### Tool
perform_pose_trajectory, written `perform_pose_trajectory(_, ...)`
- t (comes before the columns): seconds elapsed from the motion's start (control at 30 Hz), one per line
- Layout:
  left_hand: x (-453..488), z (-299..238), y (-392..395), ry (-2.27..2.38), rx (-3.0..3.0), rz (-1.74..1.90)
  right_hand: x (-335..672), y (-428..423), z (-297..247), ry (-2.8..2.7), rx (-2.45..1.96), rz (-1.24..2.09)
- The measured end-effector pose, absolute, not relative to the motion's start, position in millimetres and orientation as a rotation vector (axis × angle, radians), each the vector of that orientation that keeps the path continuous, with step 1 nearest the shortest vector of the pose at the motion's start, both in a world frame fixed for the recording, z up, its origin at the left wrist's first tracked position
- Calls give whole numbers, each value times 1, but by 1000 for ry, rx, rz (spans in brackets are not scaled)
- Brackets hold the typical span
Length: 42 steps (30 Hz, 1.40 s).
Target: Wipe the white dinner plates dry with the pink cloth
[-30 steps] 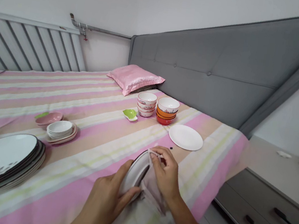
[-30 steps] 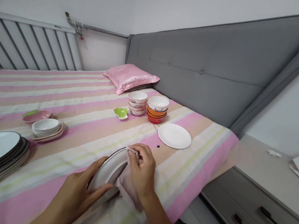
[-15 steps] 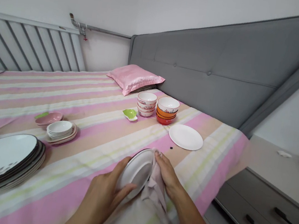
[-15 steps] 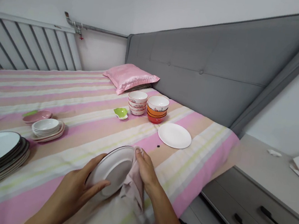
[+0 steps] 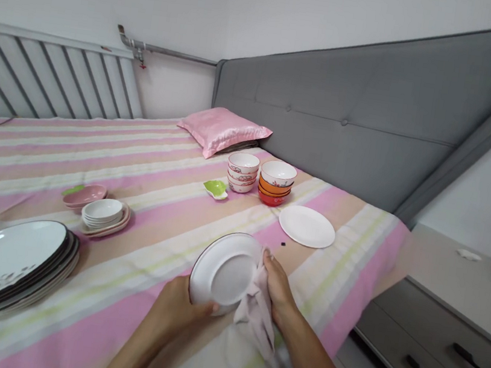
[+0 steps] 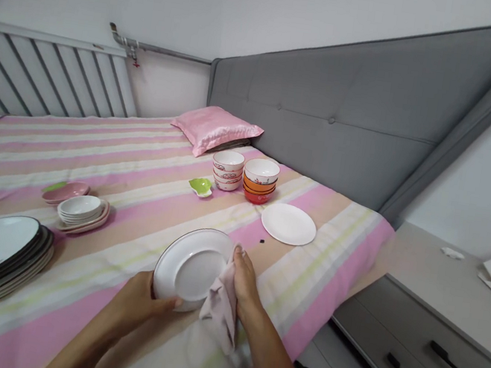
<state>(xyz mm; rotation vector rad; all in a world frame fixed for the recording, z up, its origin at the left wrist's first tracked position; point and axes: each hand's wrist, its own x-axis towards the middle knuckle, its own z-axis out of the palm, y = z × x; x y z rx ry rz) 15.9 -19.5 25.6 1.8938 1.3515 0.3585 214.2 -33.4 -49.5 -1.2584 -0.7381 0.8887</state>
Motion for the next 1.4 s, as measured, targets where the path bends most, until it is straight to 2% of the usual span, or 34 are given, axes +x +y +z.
perform_pose_trajectory(0.2,19,16,-16,1355,1868,527,219,-32,-57,-724,-1315,956)
perform_pose_trajectory(0.4,17,37,-30,1103,1884,706,217,-36,-48,-738,-1362,1016)
perform_pose_trajectory(0.67,8,57,-40,801,1747,590,211,-41,-45,-970,-1249,1073)
perform_pose_trajectory(0.77,8,55,-37,802,1673,583,212,-42,-46,-1050,-1307,984)
perform_pose_trajectory(0.97,12,52,-35,807,1688,590,210,-41,-34,-1141,-1364,590)
perform_pose_trajectory(1.2,17,54,-42,798,1882,567,202,-48,-14,-1027,-1266,501)
perform_pose_trajectory(1.4,19,56,-44,795,1911,549,192,-59,7,-1223,-1140,358)
